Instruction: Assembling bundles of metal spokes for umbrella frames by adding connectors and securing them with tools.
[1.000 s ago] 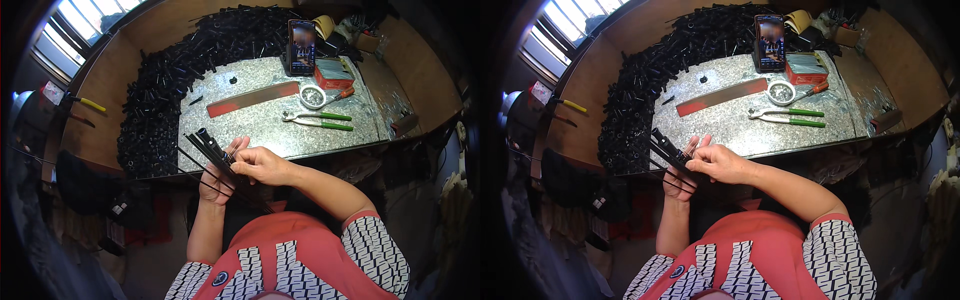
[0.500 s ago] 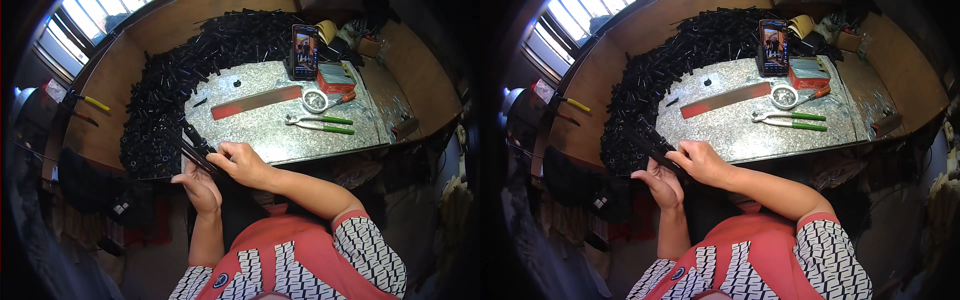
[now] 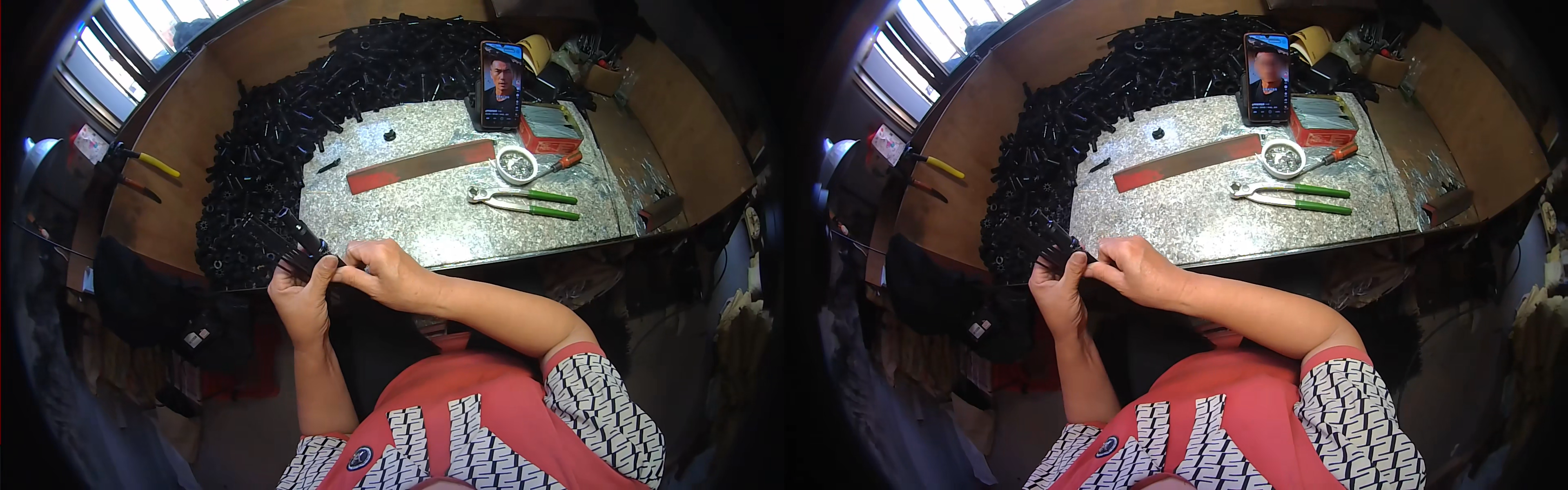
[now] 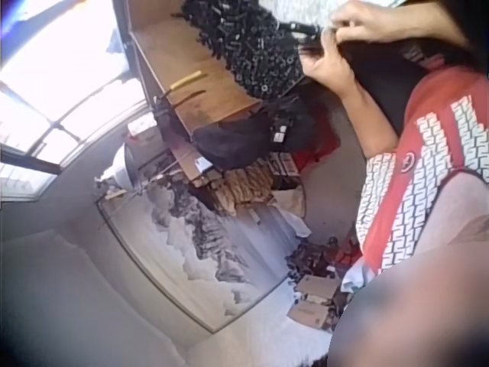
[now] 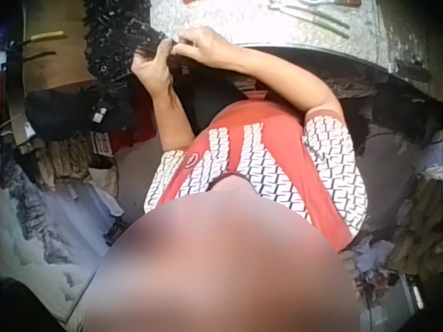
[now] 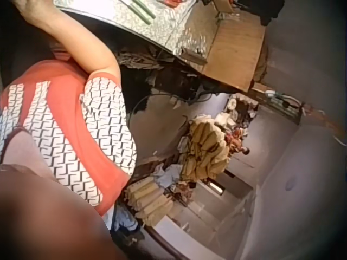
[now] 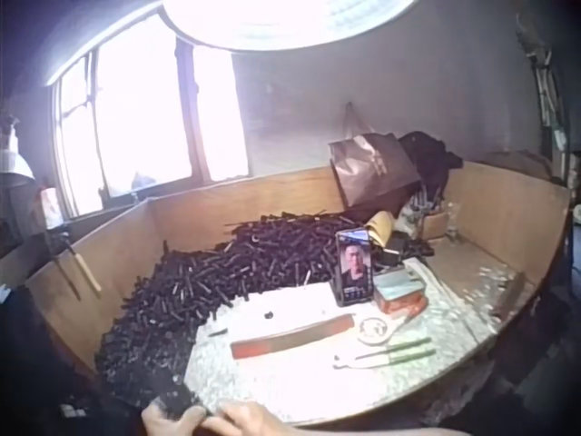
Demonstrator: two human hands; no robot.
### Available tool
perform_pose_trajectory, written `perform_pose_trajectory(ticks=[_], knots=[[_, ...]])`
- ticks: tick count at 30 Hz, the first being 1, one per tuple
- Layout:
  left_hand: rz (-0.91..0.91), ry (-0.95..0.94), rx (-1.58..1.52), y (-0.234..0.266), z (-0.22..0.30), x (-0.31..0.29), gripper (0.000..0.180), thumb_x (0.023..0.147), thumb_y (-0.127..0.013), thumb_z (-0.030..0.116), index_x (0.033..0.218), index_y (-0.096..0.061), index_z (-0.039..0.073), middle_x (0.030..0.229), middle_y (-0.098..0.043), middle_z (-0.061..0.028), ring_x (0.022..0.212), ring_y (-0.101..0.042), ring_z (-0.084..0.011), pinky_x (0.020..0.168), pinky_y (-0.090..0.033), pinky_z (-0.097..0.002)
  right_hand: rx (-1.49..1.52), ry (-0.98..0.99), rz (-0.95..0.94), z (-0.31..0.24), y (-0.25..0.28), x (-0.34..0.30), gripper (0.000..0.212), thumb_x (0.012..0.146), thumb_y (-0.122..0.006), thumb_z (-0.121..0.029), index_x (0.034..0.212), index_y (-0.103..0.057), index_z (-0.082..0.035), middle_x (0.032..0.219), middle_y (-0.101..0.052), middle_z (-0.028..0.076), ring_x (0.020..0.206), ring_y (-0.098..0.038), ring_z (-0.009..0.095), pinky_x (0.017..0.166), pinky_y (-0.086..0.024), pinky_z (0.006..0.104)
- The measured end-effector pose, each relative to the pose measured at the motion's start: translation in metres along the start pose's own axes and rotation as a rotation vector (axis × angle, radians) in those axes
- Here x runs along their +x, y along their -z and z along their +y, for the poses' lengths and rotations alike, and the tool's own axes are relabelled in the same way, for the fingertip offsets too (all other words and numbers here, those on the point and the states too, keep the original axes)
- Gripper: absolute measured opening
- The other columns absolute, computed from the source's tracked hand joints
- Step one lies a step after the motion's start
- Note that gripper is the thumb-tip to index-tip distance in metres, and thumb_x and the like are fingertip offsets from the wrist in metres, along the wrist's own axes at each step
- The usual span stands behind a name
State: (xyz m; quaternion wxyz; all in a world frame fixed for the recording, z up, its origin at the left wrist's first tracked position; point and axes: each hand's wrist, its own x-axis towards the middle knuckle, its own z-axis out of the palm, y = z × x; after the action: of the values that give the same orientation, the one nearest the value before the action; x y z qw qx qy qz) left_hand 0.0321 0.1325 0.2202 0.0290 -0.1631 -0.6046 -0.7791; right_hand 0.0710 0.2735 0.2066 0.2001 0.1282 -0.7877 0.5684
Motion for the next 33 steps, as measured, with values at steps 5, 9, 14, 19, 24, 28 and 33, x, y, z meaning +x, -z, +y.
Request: perform_pose_trajectory(ticks=[5,9,14,19,24,28,33], knots=[[-0.047,0.021,-0.075,0.007,-0.008,0.004,0.021,0.076,-0.074,-0.005,0.093,-0.064,0.000,0.085,-0.064,-0.0011,0.074,-0.059,-0.0065,0.070,-0.049,-0.0200,0.006,0.039,0.000,0.001,0.003,0.000,0.029,0.084,-0.069,-0.017,0.070,-0.051,0.001,0.058,-0.052,0.011,0.052,-0.054,0.020,0.049,-0.042,0.0325],[-0.083,0.016,-0.134,0.014,-0.012,0.003,0.021,0.077,-0.073,-0.002,0.096,-0.064,0.000,0.088,-0.065,-0.0023,0.076,-0.060,-0.0079,0.071,-0.050,-0.0215,0.160,-0.179,-0.155,-0.005,0.010,0.003,0.029,0.086,-0.067,-0.020,0.072,-0.052,-0.001,0.060,-0.053,0.004,0.050,-0.057,0.011,0.043,-0.044,0.0246],[-0.147,0.049,-0.199,0.018,-0.010,0.002,0.026,0.079,-0.072,0.000,0.103,-0.062,-0.002,0.095,-0.064,-0.0049,0.082,-0.061,-0.0118,0.076,-0.050,-0.0245,0.300,-0.374,-0.270,-0.006,0.015,0.008,0.027,0.086,-0.068,-0.021,0.073,-0.055,-0.001,0.066,-0.056,0.005,0.051,-0.057,0.011,0.045,-0.046,0.0242],[-0.233,0.077,-0.187,0.028,-0.011,0.006,0.031,0.079,-0.074,0.006,0.105,-0.061,-0.003,0.094,-0.065,-0.0054,0.083,-0.061,-0.0121,0.076,-0.049,-0.0248,0.342,-0.509,-0.352,-0.009,0.019,0.015,0.028,0.085,-0.069,-0.024,0.074,-0.056,-0.002,0.066,-0.057,0.004,0.054,-0.058,0.011,0.047,-0.048,0.0232],[-0.354,0.122,-0.179,0.032,-0.010,0.011,0.034,0.081,-0.074,0.013,0.108,-0.061,-0.004,0.094,-0.065,-0.0054,0.083,-0.060,-0.0112,0.076,-0.048,-0.0241,0.420,-0.541,-0.398,0.003,0.019,0.016,0.028,0.085,-0.070,-0.024,0.074,-0.056,-0.003,0.067,-0.056,0.003,0.055,-0.057,0.011,0.046,-0.048,0.0232],[-0.312,0.125,-0.176,0.031,-0.013,0.007,0.031,0.083,-0.072,0.010,0.109,-0.061,-0.004,0.096,-0.065,-0.0056,0.084,-0.060,-0.0114,0.077,-0.048,-0.0246,0.426,-0.515,-0.343,0.010,0.013,0.016,0.029,0.085,-0.070,-0.025,0.072,-0.054,-0.003,0.066,-0.055,0.002,0.054,-0.056,0.010,0.044,-0.047,0.0230],[-0.023,-0.134,-0.044,-0.004,-0.021,-0.012,0.054,0.086,-0.067,0.003,0.130,-0.038,-0.004,0.105,-0.056,-0.0063,0.096,-0.056,-0.0121,0.084,-0.047,-0.0258,0.289,-0.484,-0.175,0.006,-0.003,0.016,0.031,0.085,-0.070,-0.024,0.070,-0.052,-0.003,0.063,-0.055,0.003,0.049,-0.056,0.010,0.042,-0.044,0.0237]])
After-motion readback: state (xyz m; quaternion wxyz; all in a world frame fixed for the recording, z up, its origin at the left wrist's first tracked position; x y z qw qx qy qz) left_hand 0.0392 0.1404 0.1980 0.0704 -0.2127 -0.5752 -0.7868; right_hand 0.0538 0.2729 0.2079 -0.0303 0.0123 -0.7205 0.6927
